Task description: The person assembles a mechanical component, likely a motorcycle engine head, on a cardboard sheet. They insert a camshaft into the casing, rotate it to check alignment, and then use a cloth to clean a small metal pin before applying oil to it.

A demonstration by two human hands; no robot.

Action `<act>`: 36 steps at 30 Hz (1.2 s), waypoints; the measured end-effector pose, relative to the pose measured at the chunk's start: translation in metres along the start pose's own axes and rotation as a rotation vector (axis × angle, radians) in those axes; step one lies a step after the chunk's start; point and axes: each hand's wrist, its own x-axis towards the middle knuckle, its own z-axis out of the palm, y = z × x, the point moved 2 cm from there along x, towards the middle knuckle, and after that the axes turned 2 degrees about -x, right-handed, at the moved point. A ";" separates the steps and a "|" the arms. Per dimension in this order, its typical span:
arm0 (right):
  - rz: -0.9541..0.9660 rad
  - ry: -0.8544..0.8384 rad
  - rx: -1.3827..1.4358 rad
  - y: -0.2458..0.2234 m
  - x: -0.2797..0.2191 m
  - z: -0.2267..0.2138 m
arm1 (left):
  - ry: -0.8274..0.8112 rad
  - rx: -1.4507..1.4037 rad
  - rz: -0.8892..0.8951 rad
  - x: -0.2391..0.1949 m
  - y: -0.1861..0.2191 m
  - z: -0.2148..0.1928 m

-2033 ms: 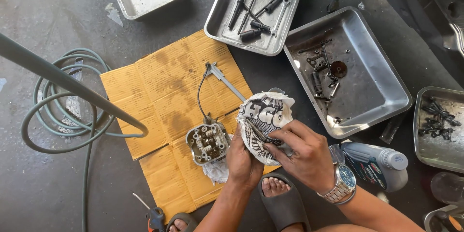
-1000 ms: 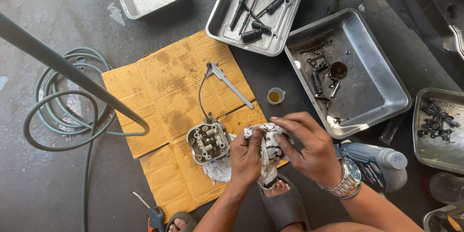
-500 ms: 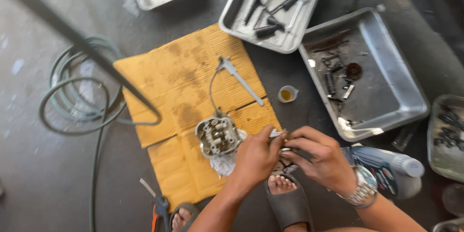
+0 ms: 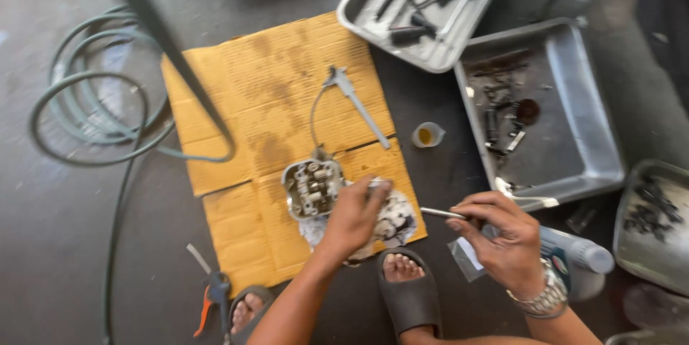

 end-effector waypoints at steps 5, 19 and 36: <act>-0.024 0.002 0.030 0.003 -0.002 0.002 | 0.036 -0.212 -0.174 -0.004 0.004 0.000; -0.114 0.018 -0.005 0.005 -0.002 0.004 | -0.018 -0.965 -0.478 -0.003 -0.021 0.020; -0.183 0.007 -0.021 -0.004 -0.005 0.008 | -0.061 -0.286 0.269 -0.035 0.060 0.006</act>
